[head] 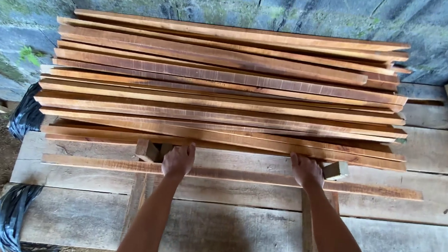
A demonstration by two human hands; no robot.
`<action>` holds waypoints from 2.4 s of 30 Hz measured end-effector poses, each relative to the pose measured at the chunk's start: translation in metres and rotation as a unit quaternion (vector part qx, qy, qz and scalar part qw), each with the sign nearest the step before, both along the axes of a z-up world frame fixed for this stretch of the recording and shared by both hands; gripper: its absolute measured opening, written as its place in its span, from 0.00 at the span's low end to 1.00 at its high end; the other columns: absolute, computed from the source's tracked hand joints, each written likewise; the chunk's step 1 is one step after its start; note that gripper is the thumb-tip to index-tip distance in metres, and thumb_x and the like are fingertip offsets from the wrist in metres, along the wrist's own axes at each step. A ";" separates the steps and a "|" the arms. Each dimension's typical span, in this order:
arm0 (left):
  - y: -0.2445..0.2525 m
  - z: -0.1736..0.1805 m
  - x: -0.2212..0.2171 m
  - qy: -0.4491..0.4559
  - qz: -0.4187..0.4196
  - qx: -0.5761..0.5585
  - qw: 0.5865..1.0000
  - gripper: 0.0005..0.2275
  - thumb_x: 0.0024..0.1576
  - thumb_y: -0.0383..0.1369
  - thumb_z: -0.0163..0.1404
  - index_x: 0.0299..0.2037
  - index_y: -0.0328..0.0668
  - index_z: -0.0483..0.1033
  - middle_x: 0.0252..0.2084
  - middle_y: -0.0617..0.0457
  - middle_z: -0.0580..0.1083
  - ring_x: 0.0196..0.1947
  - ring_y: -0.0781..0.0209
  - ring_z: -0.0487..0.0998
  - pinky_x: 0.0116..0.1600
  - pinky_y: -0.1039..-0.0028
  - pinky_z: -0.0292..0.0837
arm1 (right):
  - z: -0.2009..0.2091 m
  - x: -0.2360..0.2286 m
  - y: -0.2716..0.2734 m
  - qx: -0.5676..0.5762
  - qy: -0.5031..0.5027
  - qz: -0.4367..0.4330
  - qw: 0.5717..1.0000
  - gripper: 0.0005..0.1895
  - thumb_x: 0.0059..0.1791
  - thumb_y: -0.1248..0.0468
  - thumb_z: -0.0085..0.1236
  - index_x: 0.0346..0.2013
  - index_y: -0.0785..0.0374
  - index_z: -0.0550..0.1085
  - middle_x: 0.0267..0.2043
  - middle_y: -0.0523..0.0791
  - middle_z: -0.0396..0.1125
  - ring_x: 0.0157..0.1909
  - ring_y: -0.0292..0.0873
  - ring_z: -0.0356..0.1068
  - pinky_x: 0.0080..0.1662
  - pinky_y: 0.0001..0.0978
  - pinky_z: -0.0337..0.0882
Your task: Bundling and sorting thin wooden strips on a workbench using ties.
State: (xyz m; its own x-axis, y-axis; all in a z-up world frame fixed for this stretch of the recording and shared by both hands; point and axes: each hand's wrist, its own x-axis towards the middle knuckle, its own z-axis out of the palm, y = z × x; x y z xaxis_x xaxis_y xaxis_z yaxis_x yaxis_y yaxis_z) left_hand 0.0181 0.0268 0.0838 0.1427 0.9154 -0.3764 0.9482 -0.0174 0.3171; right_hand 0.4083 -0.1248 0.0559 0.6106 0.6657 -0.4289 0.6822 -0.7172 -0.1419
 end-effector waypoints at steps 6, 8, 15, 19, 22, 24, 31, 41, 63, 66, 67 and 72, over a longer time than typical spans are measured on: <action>-0.005 -0.020 -0.006 -0.030 -0.062 0.061 0.996 0.22 0.60 0.57 0.38 0.32 0.52 0.77 0.31 0.46 0.81 0.38 0.40 0.84 0.48 0.53 0.78 | -0.016 0.011 -0.008 0.051 0.003 0.022 0.998 0.42 0.52 0.26 0.26 0.39 0.51 0.82 0.41 0.51 0.78 0.52 0.59 0.76 0.57 0.54 0.72; -0.006 -0.027 -0.016 -0.064 -0.099 0.078 0.990 0.22 0.60 0.58 0.39 0.33 0.51 0.76 0.31 0.46 0.81 0.39 0.39 0.84 0.47 0.52 0.78 | -0.008 0.005 -0.015 0.102 -0.008 0.049 0.994 0.38 0.53 0.30 0.31 0.34 0.54 0.79 0.36 0.50 0.77 0.49 0.59 0.77 0.55 0.54 0.72; 0.012 -0.090 -0.022 -0.051 -0.471 0.222 0.852 0.27 0.50 0.63 0.53 0.42 0.49 0.73 0.37 0.49 0.76 0.41 0.48 0.81 0.44 0.58 0.81 | -0.037 0.013 -0.023 0.269 -0.068 0.457 0.845 0.23 0.43 0.39 0.54 0.25 0.55 0.72 0.26 0.48 0.73 0.36 0.52 0.78 0.38 0.49 0.78; 0.002 -0.091 -0.028 -0.010 -0.443 0.173 0.879 0.24 0.55 0.62 0.48 0.43 0.50 0.71 0.36 0.52 0.75 0.40 0.49 0.82 0.46 0.58 0.81 | -0.065 0.022 -0.023 0.251 -0.099 0.493 0.827 0.27 0.40 0.32 0.60 0.31 0.51 0.75 0.28 0.44 0.73 0.35 0.48 0.78 0.37 0.43 0.78; 0.009 -0.094 -0.028 -0.015 -0.437 0.191 0.879 0.22 0.54 0.59 0.50 0.42 0.51 0.72 0.35 0.53 0.79 0.39 0.50 0.84 0.47 0.57 0.80 | -0.068 0.028 -0.017 0.226 -0.063 0.459 0.857 0.29 0.39 0.31 0.61 0.31 0.52 0.76 0.31 0.44 0.75 0.39 0.49 0.78 0.42 0.45 0.78; 0.007 -0.097 -0.030 -0.002 -0.432 0.188 0.882 0.26 0.51 0.66 0.48 0.41 0.54 0.71 0.34 0.54 0.79 0.37 0.51 0.84 0.45 0.58 0.79 | -0.066 0.027 -0.019 0.191 -0.075 0.454 0.867 0.31 0.39 0.28 0.58 0.32 0.51 0.75 0.32 0.44 0.75 0.40 0.48 0.78 0.42 0.44 0.78; 0.012 -0.054 -0.021 -0.050 -0.293 0.029 0.954 0.26 0.56 0.67 0.36 0.38 0.59 0.74 0.34 0.57 0.81 0.40 0.49 0.84 0.48 0.56 0.79 | -0.022 0.016 -0.013 0.066 0.052 0.323 0.943 0.26 0.45 0.33 0.50 0.39 0.47 0.76 0.35 0.47 0.76 0.46 0.54 0.77 0.51 0.50 0.76; 0.007 -0.036 -0.028 -0.185 -0.141 0.036 0.972 0.26 0.59 0.62 0.36 0.31 0.52 0.75 0.26 0.49 0.79 0.35 0.42 0.83 0.46 0.54 0.77 | 0.015 -0.004 -0.001 -0.032 0.079 0.217 0.972 0.32 0.51 0.33 0.35 0.36 0.50 0.80 0.35 0.48 0.78 0.48 0.56 0.78 0.53 0.48 0.75; 0.008 -0.027 -0.010 -0.042 -0.053 0.014 0.998 0.21 0.58 0.56 0.40 0.37 0.53 0.79 0.35 0.46 0.81 0.43 0.42 0.84 0.50 0.55 0.80 | 0.026 -0.003 0.005 -0.037 0.138 0.179 0.973 0.37 0.54 0.37 0.34 0.30 0.64 0.81 0.33 0.57 0.75 0.46 0.61 0.77 0.52 0.50 0.72; 0.006 -0.033 -0.009 -0.042 -0.050 0.008 0.998 0.21 0.59 0.56 0.39 0.37 0.52 0.79 0.37 0.45 0.81 0.44 0.41 0.84 0.51 0.53 0.79 | 0.017 -0.001 0.008 -0.061 0.133 0.176 0.973 0.34 0.52 0.36 0.36 0.21 0.58 0.75 0.28 0.53 0.72 0.41 0.57 0.77 0.48 0.46 0.71; 0.006 -0.034 -0.009 -0.042 -0.050 0.007 0.998 0.21 0.59 0.56 0.39 0.37 0.52 0.79 0.37 0.45 0.81 0.44 0.41 0.84 0.51 0.53 0.79 | 0.015 0.000 0.007 -0.063 0.133 0.176 0.973 0.34 0.52 0.36 0.36 0.21 0.58 0.75 0.28 0.53 0.72 0.41 0.57 0.77 0.48 0.46 0.71; 0.010 -0.047 -0.007 -0.008 -0.088 0.004 0.996 0.25 0.60 0.57 0.35 0.36 0.50 0.79 0.39 0.42 0.81 0.47 0.38 0.83 0.54 0.54 0.78 | 0.005 0.003 0.008 -0.057 0.138 0.173 0.974 0.34 0.53 0.35 0.35 0.19 0.56 0.73 0.27 0.52 0.73 0.39 0.56 0.77 0.46 0.44 0.71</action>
State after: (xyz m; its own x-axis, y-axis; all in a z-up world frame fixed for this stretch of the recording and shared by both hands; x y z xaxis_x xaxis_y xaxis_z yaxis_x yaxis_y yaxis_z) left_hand 0.0114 0.0370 0.0372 0.3066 0.8789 -0.3654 0.9254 -0.1853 0.3307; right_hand 0.4116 -0.1170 0.0609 0.2097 0.7491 -0.6283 0.8325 -0.4739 -0.2871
